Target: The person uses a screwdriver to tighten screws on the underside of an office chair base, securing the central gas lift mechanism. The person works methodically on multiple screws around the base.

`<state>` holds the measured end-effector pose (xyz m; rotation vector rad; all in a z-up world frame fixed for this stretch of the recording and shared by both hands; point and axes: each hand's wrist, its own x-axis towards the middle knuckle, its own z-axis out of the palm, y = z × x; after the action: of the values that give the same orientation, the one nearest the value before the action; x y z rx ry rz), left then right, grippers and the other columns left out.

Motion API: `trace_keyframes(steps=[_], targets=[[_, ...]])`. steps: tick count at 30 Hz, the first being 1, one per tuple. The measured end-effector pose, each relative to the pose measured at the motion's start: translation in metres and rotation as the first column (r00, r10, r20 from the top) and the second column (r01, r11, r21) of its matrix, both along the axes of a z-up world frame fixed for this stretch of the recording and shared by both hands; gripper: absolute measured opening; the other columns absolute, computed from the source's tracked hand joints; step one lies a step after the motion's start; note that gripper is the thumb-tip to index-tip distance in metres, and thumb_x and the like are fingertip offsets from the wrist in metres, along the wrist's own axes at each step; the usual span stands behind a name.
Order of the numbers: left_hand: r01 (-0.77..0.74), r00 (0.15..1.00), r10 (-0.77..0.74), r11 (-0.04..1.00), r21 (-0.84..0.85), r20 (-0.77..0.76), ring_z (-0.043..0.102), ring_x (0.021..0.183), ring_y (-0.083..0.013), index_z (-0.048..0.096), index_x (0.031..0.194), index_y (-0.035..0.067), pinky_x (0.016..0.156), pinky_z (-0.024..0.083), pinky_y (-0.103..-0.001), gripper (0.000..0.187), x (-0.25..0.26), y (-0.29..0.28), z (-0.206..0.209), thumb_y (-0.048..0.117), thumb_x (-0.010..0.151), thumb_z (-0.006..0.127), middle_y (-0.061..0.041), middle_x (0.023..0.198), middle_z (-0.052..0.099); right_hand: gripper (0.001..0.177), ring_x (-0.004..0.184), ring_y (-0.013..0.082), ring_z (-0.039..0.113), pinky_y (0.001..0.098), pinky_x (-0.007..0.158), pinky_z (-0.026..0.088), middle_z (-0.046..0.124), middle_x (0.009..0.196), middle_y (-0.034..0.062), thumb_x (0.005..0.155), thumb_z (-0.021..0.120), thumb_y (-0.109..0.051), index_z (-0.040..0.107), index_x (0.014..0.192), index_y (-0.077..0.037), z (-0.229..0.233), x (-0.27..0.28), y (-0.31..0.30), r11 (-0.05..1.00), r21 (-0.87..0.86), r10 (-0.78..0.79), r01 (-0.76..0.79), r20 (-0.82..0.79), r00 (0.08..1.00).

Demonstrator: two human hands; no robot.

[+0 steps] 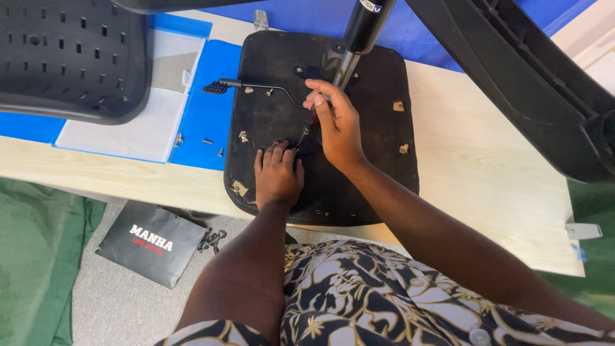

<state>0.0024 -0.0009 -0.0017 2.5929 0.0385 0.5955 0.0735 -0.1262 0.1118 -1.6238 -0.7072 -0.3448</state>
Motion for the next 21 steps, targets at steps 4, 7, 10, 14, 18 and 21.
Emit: trace_keyframes(steps=[4,7,10,14,18,21], targets=[[-0.002,1.0,0.002,1.0,0.003,0.004,0.05,0.138,-0.0272,0.068,0.119,0.011,0.121,0.027,-0.053,0.03,0.0,0.0,0.001,0.025,0.093,0.063,-0.006,0.138,0.062,0.02,0.093,0.0104,0.062,0.0254,0.082,0.051,0.064,0.101,0.0046,0.115,0.044,-0.012,0.058,0.127,-0.003,-0.006,0.006,-0.002,1.0,0.025,0.008,-0.004,-0.128,0.992],[-0.001,1.0,0.001,1.0,0.005,-0.005,0.049,0.138,-0.0271,0.067,0.12,0.011,0.121,0.027,-0.053,0.03,0.0,0.0,0.002,0.025,0.093,0.063,-0.006,0.138,0.062,0.015,0.081,0.0086,0.059,0.0248,0.074,0.049,0.064,0.096,0.0048,0.112,0.042,-0.011,0.054,0.117,-0.005,-0.009,0.013,-0.007,0.999,0.053,0.012,0.0,-0.227,0.974],[0.0,1.0,0.0,1.0,0.011,-0.009,0.049,0.138,-0.0273,0.067,0.12,0.011,0.12,0.027,-0.054,0.031,0.0,-0.001,0.003,0.025,0.093,0.063,-0.006,0.138,0.061,0.013,0.08,0.0092,0.06,0.026,0.073,0.051,0.064,0.094,0.0053,0.11,0.04,-0.009,0.052,0.109,-0.006,-0.01,0.019,-0.014,0.998,0.066,0.031,-0.014,-0.263,0.964],[-0.002,1.0,0.003,1.0,0.011,-0.027,0.049,0.138,-0.0272,0.068,0.119,0.011,0.12,0.027,-0.054,0.03,-0.001,-0.001,0.005,0.026,0.094,0.063,-0.006,0.138,0.061,0.013,0.085,0.0113,0.062,0.0282,0.078,0.054,0.062,0.094,0.0066,0.109,0.039,-0.009,0.051,0.104,-0.006,-0.013,0.023,-0.02,0.989,0.123,0.109,-0.077,-0.282,0.953],[-0.009,0.999,0.009,1.0,-0.003,-0.038,0.049,0.139,-0.0264,0.068,0.118,0.011,0.121,0.027,-0.053,0.029,-0.001,-0.002,0.005,0.026,0.094,0.063,-0.006,0.138,0.061,0.01,0.086,0.0148,0.059,0.032,0.083,0.053,0.058,0.094,0.0087,0.107,0.04,-0.005,0.049,0.102,-0.006,-0.015,0.028,-0.015,0.963,0.211,0.219,-0.171,-0.232,0.948],[-0.01,1.0,0.01,1.0,-0.005,-0.017,0.05,0.137,-0.0272,0.068,0.119,0.012,0.121,0.027,-0.053,0.03,0.0,-0.001,0.004,0.026,0.093,0.064,-0.006,0.138,0.061,0.009,0.082,0.016,0.056,0.0335,0.08,0.052,0.056,0.09,0.0091,0.101,0.04,-0.003,0.048,0.099,-0.006,-0.014,0.032,-0.007,0.934,0.295,0.287,-0.203,-0.279,0.916]])
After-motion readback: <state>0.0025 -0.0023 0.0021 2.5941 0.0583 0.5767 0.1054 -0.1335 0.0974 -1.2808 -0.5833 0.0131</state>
